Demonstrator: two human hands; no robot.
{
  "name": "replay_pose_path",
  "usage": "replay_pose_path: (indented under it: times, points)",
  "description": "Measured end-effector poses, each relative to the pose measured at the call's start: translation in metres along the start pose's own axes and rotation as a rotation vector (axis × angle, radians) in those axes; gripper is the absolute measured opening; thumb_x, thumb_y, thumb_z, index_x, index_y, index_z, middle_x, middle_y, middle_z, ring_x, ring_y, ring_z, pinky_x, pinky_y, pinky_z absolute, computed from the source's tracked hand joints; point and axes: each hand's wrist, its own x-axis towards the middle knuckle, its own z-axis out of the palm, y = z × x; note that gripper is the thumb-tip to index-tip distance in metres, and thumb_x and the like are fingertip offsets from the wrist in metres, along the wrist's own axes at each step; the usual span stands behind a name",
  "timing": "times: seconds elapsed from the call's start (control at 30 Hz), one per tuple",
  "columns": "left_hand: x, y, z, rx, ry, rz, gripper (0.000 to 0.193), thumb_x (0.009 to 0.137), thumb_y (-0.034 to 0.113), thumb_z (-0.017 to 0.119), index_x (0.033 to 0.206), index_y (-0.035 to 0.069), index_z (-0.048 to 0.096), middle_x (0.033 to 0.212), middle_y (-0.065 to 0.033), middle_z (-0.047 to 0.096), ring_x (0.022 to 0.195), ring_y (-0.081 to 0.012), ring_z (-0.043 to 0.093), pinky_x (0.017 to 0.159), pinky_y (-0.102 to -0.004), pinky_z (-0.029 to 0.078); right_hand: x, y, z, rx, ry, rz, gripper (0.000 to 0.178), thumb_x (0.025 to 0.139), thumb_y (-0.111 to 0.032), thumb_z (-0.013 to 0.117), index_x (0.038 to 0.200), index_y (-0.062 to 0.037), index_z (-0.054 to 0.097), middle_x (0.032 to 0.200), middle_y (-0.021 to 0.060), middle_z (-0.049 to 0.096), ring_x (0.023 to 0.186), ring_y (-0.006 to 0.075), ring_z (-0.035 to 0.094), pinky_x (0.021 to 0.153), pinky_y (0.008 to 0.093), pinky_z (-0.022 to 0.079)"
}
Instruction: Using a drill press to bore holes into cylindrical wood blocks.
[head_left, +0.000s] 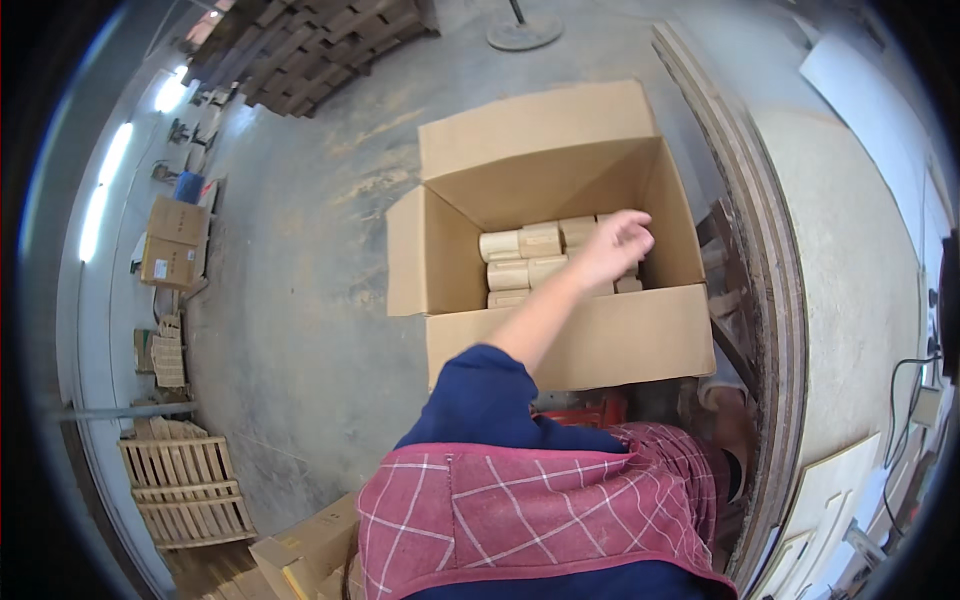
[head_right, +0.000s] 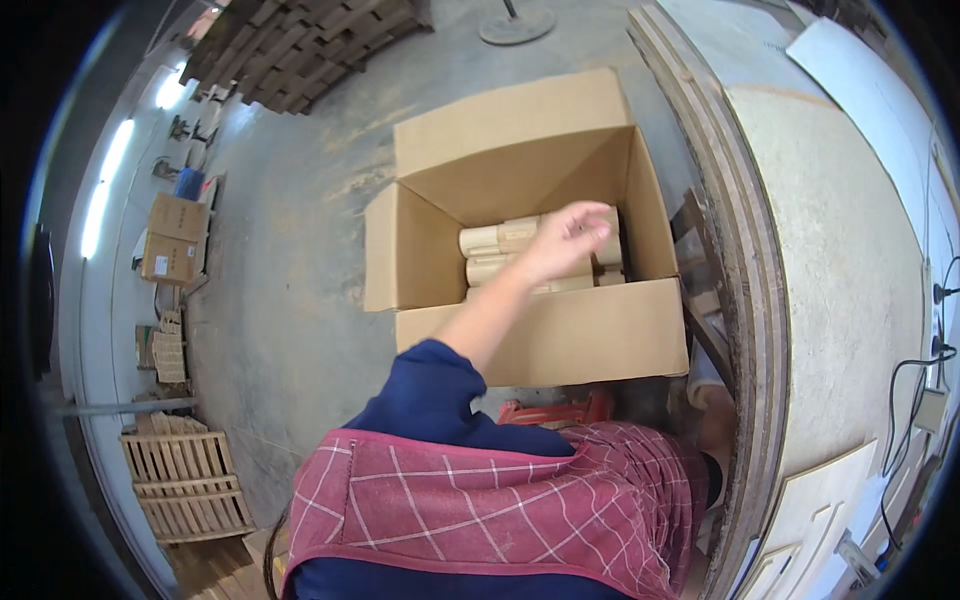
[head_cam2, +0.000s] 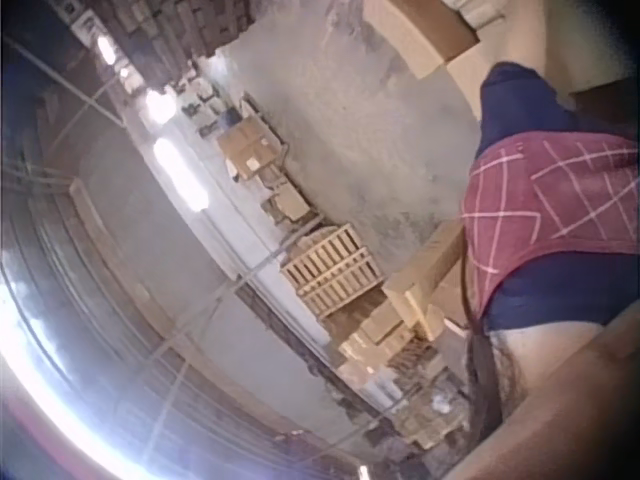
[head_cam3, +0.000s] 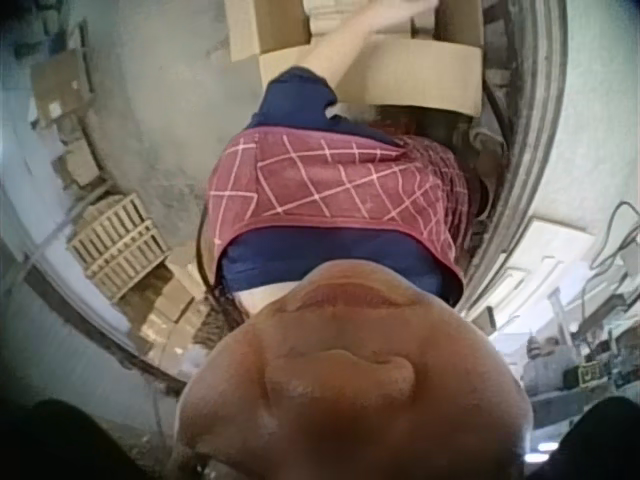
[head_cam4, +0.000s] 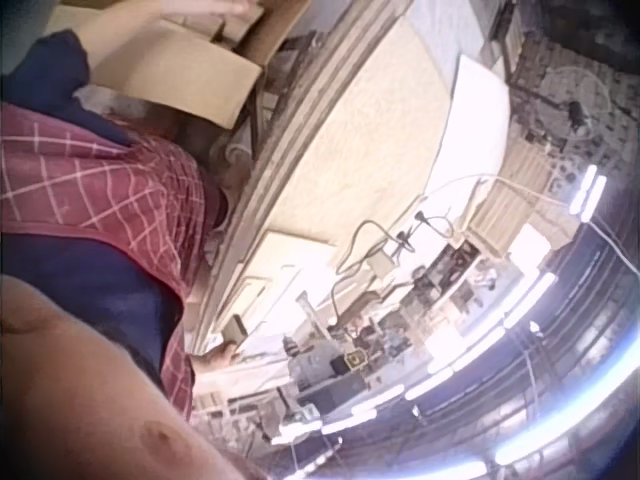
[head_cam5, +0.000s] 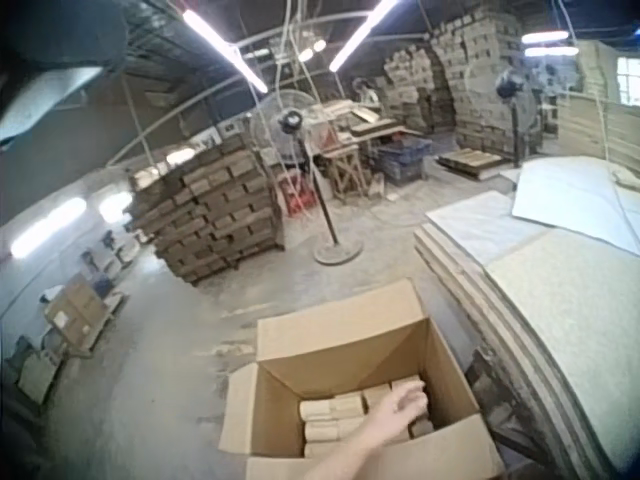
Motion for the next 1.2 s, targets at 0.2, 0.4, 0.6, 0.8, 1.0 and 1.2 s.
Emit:
replay_pose_path:
  times: [0.2,0.4,0.6,0.8,1.0,1.2]
  points:
    - [-0.071,0.019,0.065,0.09,-0.032,0.131,0.028,0.084,0.016,0.056,0.109,0.002,0.051,0.087,-0.0018,0.057,0.074,-0.0078,0.054,0.067,-0.0233,0.046,-0.003,-0.01,0.012,0.047,-0.189,-0.056,0.05,0.074,-0.014,0.065,0.112,0.0072,0.041,0.096,0.0199,0.05,0.086,0.0274,0.048,0.078,0.0396,0.04]
    - [-0.123,0.041,0.117,0.093,-0.236,0.118,0.026,0.082,0.013,0.056,0.104,0.001,0.054,0.086,-0.0037,0.058,0.066,-0.0068,0.052,0.063,-0.0228,0.045,0.036,0.038,-0.009,0.282,-0.478,-0.375,0.052,0.073,-0.014,0.066,0.113,0.01,0.044,0.096,0.0202,0.052,0.084,0.0266,0.05,0.074,0.0364,0.043]
    - [-0.156,0.059,0.155,0.306,-0.376,0.217,0.027,0.08,0.014,0.056,0.105,0.002,0.054,0.086,-0.0046,0.059,0.065,-0.0099,0.054,0.063,-0.0253,0.046,0.03,0.024,0.004,-0.274,0.019,-0.272,0.052,0.072,-0.017,0.068,0.112,0.0101,0.047,0.096,0.0193,0.055,0.085,0.0264,0.051,0.073,0.036,0.045]
    - [-0.187,0.07,0.172,0.378,-0.494,0.248,0.031,0.08,0.016,0.055,0.106,0.0,0.052,0.088,-0.0056,0.059,0.067,-0.0113,0.056,0.063,-0.0256,0.046,0.036,0.039,-0.014,-0.277,-0.084,-0.08,0.06,0.077,-0.029,0.064,0.126,-0.0052,0.038,0.117,0.0166,0.048,0.103,0.0268,0.049,0.088,0.0395,0.037]
    - [-0.205,0.068,0.175,0.368,-0.543,0.228,0.031,0.08,0.015,0.055,0.106,-0.001,0.052,0.087,-0.0057,0.059,0.068,-0.0117,0.056,0.064,-0.0258,0.046,0.032,0.071,0.004,-0.037,0.023,-0.12,0.065,0.074,-0.028,0.069,0.121,0.0056,0.038,0.112,0.0209,0.049,0.097,0.029,0.049,0.088,0.0402,0.038]
    - [-0.202,0.061,0.194,0.396,-0.626,0.265,0.027,0.08,0.017,0.057,0.101,0.001,0.055,0.084,-0.0067,0.062,0.073,-0.0132,0.058,0.066,-0.0265,0.047,0.069,0.156,-0.032,0.114,-0.051,-0.313,0.032,0.079,-0.021,0.063,0.098,0.0047,0.056,0.092,0.013,0.06,0.081,0.0191,0.057,0.073,0.0299,0.046]
